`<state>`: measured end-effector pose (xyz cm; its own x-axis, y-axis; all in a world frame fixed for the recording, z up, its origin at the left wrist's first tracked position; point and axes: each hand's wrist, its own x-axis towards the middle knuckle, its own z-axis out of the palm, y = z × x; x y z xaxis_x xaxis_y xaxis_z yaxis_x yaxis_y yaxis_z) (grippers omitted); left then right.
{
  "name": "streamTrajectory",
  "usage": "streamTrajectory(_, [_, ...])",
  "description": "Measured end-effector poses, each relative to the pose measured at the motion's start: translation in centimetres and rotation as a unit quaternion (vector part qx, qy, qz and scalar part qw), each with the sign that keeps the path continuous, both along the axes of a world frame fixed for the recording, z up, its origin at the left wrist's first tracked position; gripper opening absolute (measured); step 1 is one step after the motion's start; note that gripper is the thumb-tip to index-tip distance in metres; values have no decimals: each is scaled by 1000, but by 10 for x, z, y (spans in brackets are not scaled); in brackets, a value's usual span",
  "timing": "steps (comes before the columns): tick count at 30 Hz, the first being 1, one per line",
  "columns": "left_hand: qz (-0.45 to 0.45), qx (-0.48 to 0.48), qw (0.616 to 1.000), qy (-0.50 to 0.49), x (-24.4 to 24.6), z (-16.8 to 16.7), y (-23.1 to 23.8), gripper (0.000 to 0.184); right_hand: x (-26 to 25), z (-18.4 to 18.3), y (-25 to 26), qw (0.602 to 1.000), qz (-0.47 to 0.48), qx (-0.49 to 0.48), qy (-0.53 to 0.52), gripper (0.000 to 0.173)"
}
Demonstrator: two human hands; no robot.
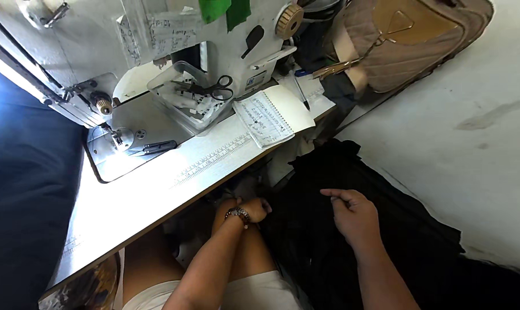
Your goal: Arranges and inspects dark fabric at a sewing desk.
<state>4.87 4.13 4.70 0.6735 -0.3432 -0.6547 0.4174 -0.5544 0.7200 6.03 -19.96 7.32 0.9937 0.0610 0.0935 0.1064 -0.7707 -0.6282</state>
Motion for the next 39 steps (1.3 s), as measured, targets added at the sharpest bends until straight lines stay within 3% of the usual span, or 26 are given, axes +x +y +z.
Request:
streamTrajectory(3, [47, -3, 999, 10, 1, -3, 0, 36, -5, 3, 7, 1000, -4, 0, 3, 26])
streamTrajectory(7, [-37, 95, 995, 18, 5, 3, -6, 53, -8, 4, 11, 1000, -8, 5, 10, 27])
streamTrajectory(10, [-71, 132, 989, -16, 5, -4, -13, 47, -8, 0, 5, 1000, -9, 10, 8, 26])
streamTrajectory(13, [35, 86, 987, -133, -8, -34, -24, 31, -8, -6, -5, 1000, -9, 0, 9, 27])
streamTrajectory(16, [95, 58, 976, -189, -14, -26, -32, 27, -5, -8, -9, 1000, -6, 4, 9, 27])
streamTrajectory(19, [119, 7, 981, -150, -14, -13, -37, 28, -6, -11, -10, 1000, -13, 14, 15, 28])
streamTrajectory(21, [197, -67, 970, -123, -17, -12, -37, 21, -7, -11, -10, 1000, -12, 20, 16, 28])
streamTrajectory(23, [280, -137, 950, -29, -21, 13, -32, 21, -9, -9, -6, 999, -16, 29, 16, 27])
streamTrajectory(24, [296, -157, 942, 17, -20, 25, -29, 29, -10, -8, -4, 999, -18, 31, 14, 26])
streamTrajectory(27, [222, -131, 964, 67, -2, 12, -29, 53, -9, -9, -3, 999, -12, 30, 14, 27])
streamTrajectory(30, [128, -62, 989, 37, 6, -18, -36, 60, -10, -12, -3, 1000, -9, 25, 12, 28])
streamTrajectory(32, [106, -20, 994, -35, 5, -40, -42, 54, -9, -13, -3, 999, -15, 22, 17, 28])
streamTrajectory(36, [4, 56, 995, -87, 9, -44, -42, 58, -8, -14, -6, 999, -16, 23, 15, 28])
streamTrajectory(39, [-8, 56, 996, -69, 11, -28, -34, 61, -7, -13, -9, 999, -14, 30, 8, 27])
